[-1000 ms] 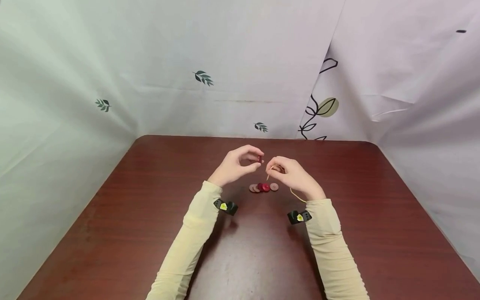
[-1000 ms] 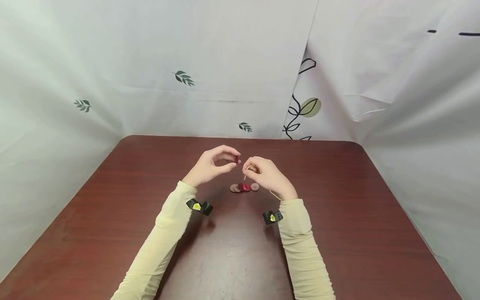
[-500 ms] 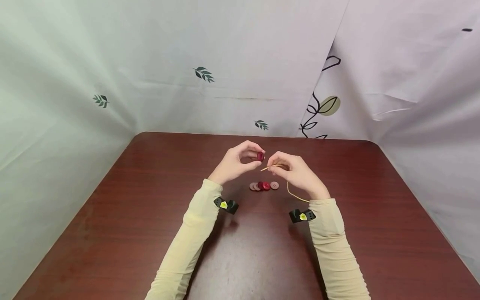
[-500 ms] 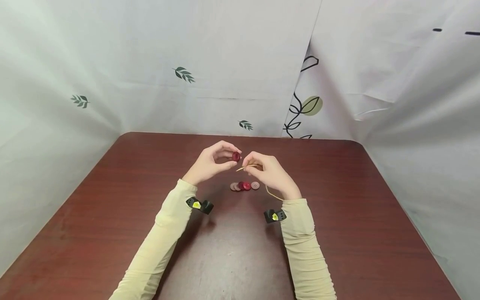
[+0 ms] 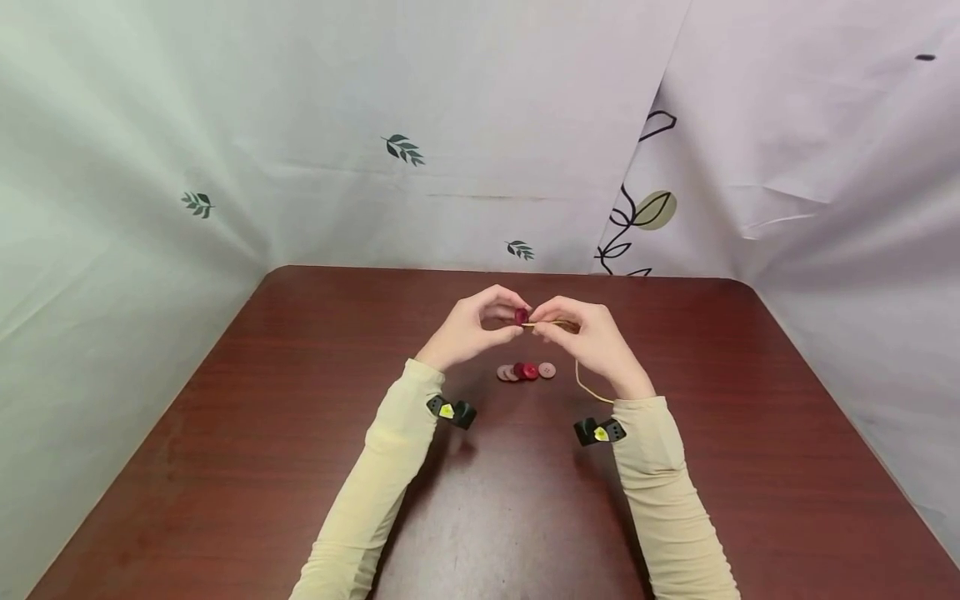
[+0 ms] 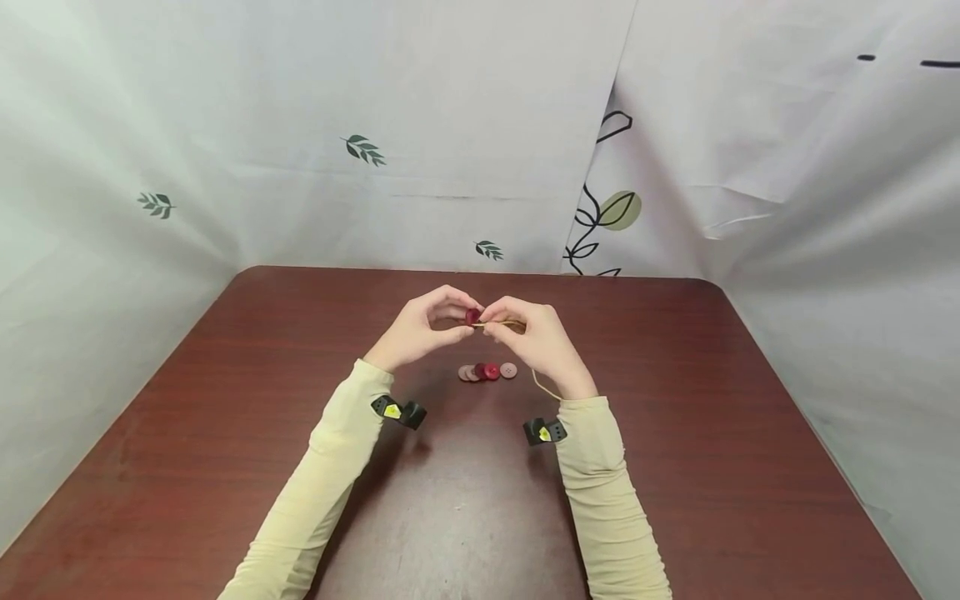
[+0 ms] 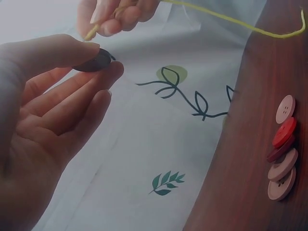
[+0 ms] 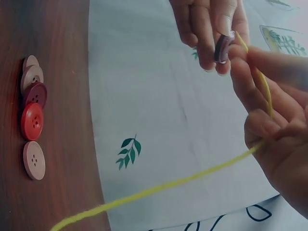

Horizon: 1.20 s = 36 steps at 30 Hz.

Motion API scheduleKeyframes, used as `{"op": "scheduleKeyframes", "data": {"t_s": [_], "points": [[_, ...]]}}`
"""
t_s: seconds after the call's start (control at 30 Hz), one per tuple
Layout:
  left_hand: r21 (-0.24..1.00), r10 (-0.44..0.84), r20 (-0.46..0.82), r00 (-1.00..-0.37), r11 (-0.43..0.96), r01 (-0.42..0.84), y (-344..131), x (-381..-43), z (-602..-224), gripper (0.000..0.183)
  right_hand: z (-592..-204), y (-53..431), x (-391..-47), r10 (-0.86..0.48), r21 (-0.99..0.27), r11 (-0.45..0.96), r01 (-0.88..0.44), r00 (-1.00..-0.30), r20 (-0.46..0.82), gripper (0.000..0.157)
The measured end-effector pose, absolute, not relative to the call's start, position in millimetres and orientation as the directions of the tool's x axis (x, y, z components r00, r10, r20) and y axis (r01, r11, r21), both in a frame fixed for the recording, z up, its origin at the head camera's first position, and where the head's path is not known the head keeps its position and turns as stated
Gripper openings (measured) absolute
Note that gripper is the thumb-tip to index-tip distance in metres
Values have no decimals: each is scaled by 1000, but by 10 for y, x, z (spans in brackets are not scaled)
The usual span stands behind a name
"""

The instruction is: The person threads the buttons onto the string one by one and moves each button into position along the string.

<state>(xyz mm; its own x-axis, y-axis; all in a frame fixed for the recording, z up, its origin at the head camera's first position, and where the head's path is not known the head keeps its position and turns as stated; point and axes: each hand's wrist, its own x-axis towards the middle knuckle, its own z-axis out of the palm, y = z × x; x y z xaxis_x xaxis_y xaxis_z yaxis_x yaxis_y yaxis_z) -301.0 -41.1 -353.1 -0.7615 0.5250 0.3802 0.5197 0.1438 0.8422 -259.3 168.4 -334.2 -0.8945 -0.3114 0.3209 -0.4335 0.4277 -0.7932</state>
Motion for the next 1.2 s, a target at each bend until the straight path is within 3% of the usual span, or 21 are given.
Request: {"op": "scheduleKeyframes", "data": {"t_s": [0.2,1.2], "points": [[846,528,378,-761,136,515,-406,-3017,-3540,32,-3350,1665,-2599,-267,-774,474,-420,-906,328,11],[828,571,373,-731,151,541,-351,-3016,-3572,38,-3425,1651,-2656,-310,-769,463,-441,-893,326,13]]}}
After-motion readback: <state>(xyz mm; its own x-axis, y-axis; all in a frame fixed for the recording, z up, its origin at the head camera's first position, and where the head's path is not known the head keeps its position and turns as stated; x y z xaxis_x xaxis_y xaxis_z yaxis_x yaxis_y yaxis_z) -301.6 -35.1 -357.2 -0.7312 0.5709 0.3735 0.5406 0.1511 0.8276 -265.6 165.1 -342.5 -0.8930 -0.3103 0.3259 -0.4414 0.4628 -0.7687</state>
